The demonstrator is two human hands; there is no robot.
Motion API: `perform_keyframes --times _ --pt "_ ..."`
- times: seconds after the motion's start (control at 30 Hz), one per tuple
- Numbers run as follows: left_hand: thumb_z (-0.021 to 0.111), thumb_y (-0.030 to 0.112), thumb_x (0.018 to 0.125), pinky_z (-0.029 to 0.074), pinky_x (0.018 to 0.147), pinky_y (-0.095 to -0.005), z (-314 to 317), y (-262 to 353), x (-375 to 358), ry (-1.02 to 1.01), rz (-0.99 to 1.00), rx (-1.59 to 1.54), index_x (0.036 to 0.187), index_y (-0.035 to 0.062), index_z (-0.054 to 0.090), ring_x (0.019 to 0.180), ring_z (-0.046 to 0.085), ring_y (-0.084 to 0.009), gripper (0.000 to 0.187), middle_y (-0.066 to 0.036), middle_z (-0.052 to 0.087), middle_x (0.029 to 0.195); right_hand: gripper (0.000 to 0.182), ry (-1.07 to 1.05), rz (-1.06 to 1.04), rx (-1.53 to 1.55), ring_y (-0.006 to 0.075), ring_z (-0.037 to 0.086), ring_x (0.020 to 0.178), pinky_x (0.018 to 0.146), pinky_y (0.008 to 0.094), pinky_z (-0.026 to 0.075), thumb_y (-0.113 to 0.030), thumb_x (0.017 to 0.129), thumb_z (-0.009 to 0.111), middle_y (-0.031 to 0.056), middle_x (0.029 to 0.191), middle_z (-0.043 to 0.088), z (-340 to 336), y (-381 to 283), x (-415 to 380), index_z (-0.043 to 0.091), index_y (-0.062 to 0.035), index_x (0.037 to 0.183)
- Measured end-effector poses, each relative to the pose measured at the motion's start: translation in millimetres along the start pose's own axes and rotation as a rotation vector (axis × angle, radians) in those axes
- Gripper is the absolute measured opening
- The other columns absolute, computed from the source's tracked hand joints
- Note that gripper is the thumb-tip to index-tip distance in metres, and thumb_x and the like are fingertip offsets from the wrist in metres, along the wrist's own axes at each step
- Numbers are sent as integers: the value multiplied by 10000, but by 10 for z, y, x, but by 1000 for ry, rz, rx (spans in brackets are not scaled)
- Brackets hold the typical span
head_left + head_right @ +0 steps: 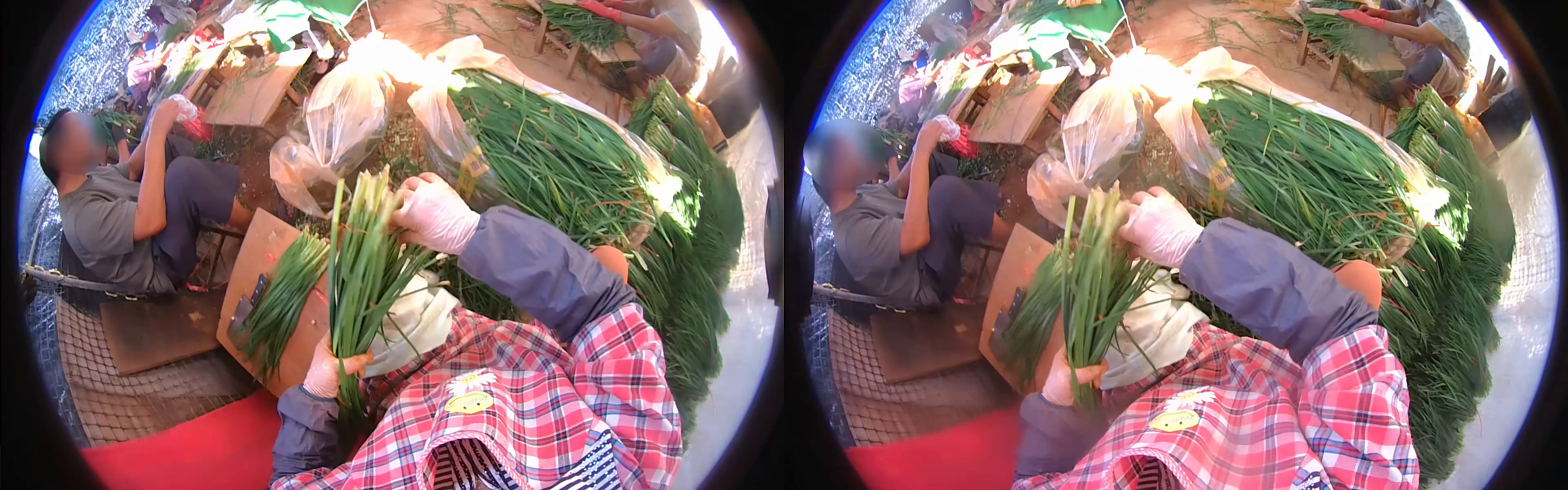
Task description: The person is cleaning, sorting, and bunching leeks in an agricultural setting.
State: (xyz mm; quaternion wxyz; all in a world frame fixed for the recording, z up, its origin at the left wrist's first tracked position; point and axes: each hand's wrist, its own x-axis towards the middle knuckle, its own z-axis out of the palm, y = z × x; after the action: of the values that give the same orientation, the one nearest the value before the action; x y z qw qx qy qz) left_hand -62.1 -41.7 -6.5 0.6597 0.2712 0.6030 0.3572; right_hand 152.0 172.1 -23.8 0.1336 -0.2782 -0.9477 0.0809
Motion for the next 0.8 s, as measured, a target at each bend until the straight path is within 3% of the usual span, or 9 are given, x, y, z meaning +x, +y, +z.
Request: perform_keyframes --times 0.33,0.43,0.53,0.57,0.6,0.63,0.7,0.77,0.8 --pt "689 68 649 440 486 -257 -98 -64 -41 -98 -42 -33 1023 -6 552 519 547 -155 405 -106 610 764 145 -78 -173 -77 231 591 850 714 360 470 -246 702 631 34 795 606 76 -64 -53 625 -170 826" --pt "705 119 649 436 484 -261 -181 -102 -86 -161 -43 -41 1006 -19 556 516 546 -159 411 -121 608 750 114 -113 90 58 262 618 809 681 370 491 -187 721 601 62 772 610 31 11 -93 632 -147 823" --pt "725 161 642 436 480 -272 -337 -135 -178 -201 -62 -2 979 -37 561 509 547 -168 424 -130 605 724 115 143 306 384 273 628 743 687 321 495 -100 751 625 125 801 643 58 473 -229 671 -81 855" --pt "733 173 639 437 478 -277 -413 -138 -217 -208 -70 21 968 -44 563 507 548 -172 430 -131 603 713 127 221 409 302 270 628 734 688 303 485 -98 750 643 128 788 656 -22 637 -279 689 -68 865" --pt "740 186 635 437 476 -282 -474 -138 -260 -211 -76 43 958 -50 565 504 549 -175 436 -133 601 702 207 324 631 567 299 631 813 707 386 500 -257 819 561 136 833 657 219 989 -399 686 -120 909" --pt "741 186 635 438 477 -282 -520 -158 -310 -212 -85 54 952 -49 569 504 551 -176 430 -130 600 699 239 30 654 194 301 632 832 734 381 494 -288 837 563 132 858 663 86 1120 -482 679 -96 921" --pt "743 188 636 439 479 -283 -611 -153 -383 -219 -115 90 939 -47 576 505 555 -176 418 -126 600 692 304 -534 673 -77 304 623 894 780 391 485 -339 832 574 126 935 662 437 1308 -488 669 -90 980" --pt "733 160 643 444 484 -284 -484 -66 -368 -203 -103 87 930 -40 582 521 562 -174 381 -122 610 713 406 -377 545 6 311 606 951 820 387 468 -404 796 601 128 1030 647 -77 740 -376 653 -88 1046" --pt "728 150 645 445 487 -284 -462 -49 -327 -213 -115 118 935 -38 581 523 562 -173 375 -121 612 720 429 -300 497 313 294 618 914 815 371 469 -397 778 613 127 1028 649 -121 613 -271 649 -69 1052"
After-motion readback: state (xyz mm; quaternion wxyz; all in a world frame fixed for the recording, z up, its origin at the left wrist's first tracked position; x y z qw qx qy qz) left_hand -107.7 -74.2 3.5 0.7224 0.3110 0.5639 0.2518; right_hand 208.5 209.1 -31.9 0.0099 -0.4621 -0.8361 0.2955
